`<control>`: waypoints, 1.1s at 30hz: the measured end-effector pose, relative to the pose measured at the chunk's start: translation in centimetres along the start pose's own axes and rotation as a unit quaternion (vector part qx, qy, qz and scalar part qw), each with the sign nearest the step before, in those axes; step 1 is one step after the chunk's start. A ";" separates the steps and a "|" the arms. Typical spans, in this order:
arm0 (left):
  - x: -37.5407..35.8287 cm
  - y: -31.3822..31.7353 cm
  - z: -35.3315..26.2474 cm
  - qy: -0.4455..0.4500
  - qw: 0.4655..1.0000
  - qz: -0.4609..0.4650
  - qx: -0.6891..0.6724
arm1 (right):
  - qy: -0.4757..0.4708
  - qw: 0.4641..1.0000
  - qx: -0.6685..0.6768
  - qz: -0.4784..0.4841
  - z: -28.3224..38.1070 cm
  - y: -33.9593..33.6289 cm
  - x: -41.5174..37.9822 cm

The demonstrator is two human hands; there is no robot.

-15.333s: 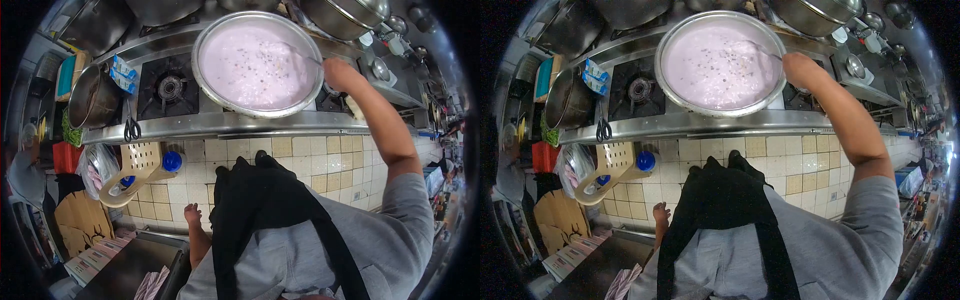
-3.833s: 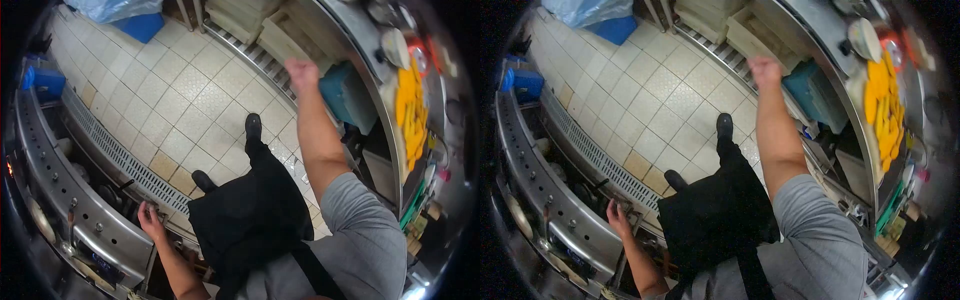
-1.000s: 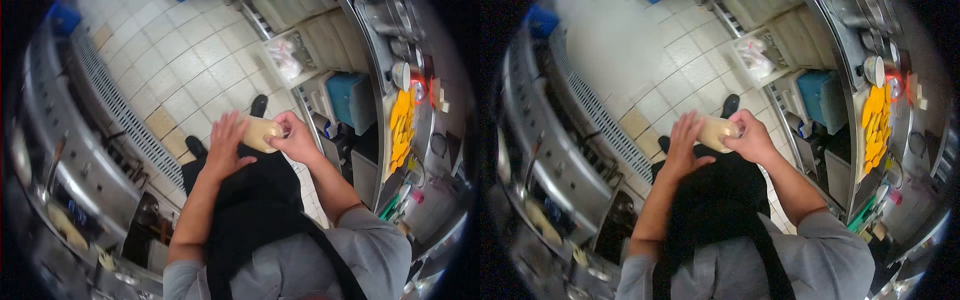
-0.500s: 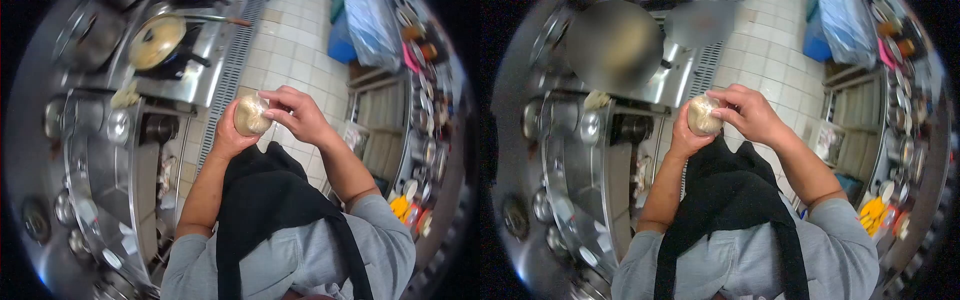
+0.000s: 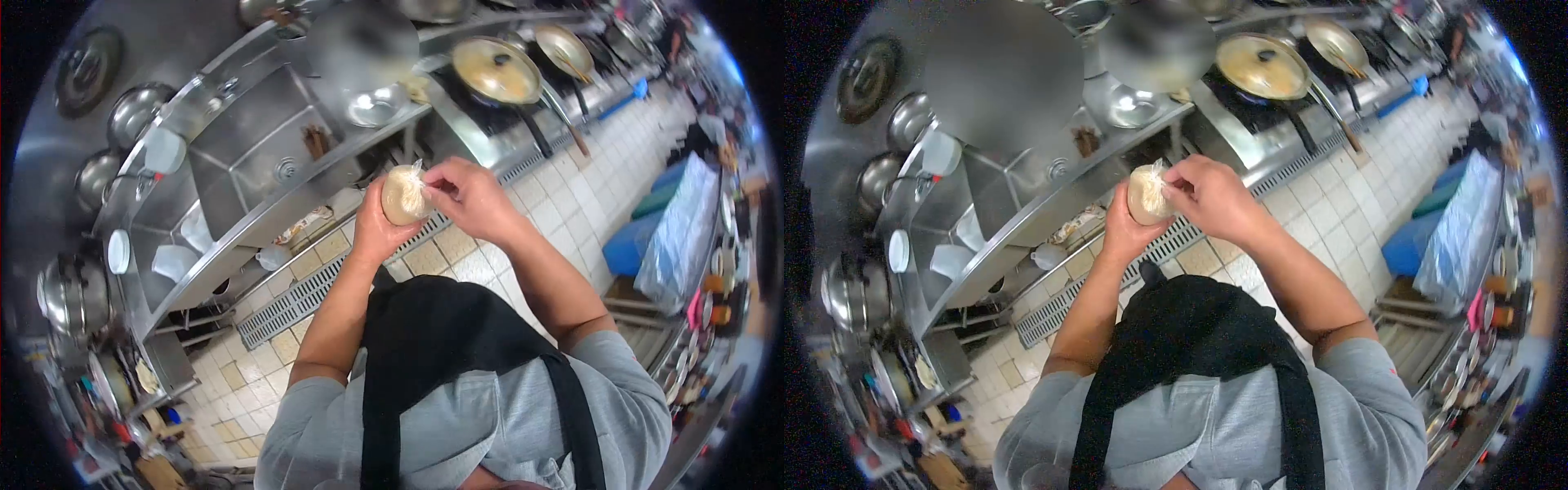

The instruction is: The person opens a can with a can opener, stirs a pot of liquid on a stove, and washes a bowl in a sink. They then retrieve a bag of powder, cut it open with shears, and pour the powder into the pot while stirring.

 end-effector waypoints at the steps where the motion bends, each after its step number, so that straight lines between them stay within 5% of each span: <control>1: 0.6 -1.9 1.1 -0.001 1.000 -0.011 0.009 | 0.002 0.999 0.042 -0.002 0.3 1.4 1.7; 5: 1.0 -9.5 4.5 -0.028 0.996 -0.080 0.031 | 0.054 0.993 0.072 -0.079 -4.3 6.1 8.7; 9: -1.4 -16.9 6.9 -0.053 0.982 -0.172 0.054 | 0.151 0.974 0.011 -0.169 -17.6 7.2 16.4; 10: -2.6 -18.2 7.7 -0.080 0.978 -0.184 0.062 | 0.204 0.966 0.029 -0.158 -16.4 6.8 17.5; 11: -4.0 -19.6 8.4 -0.107 0.973 -0.195 0.067 | 0.314 0.922 0.155 -0.165 -23.2 7.4 19.0; 13: -7.6 -22.3 8.7 -0.132 0.948 -0.274 0.089 | 0.315 0.926 0.172 -0.119 -20.6 7.7 20.6; 14: -9.6 -23.1 9.0 -0.150 0.935 -0.309 0.093 | 0.405 0.902 0.114 -0.095 -24.2 8.1 21.6; 17: -17.9 -24.4 10.1 -0.217 0.878 -0.414 0.106 | 0.339 0.906 0.236 -0.092 -30.6 9.1 25.0; 20: -26.0 -25.1 7.9 -0.258 0.796 -0.534 0.120 | 0.270 0.961 0.049 -0.028 -24.6 9.9 26.4; 24: -36.7 -23.2 6.2 -0.402 0.613 -0.665 0.144 | 0.218 0.969 0.113 0.027 -19.6 16.4 29.0; 30: -45.2 -23.6 6.4 -0.292 0.529 -0.793 0.073 | 0.132 0.948 0.145 0.251 -2.5 35.2 30.1; 33: -46.3 -28.5 6.6 -0.262 0.545 -0.794 0.056 | 0.112 0.938 0.162 0.286 5.0 46.1 29.4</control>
Point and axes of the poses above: each hand's wrist, its own x-axis towards the middle knuckle, its own y-axis out of the palm, z = x × y, the point moved 7 cm from there along x, towards the middle knuckle, and after that the axes turned 1 degree about -z, right-handed, at the moved point
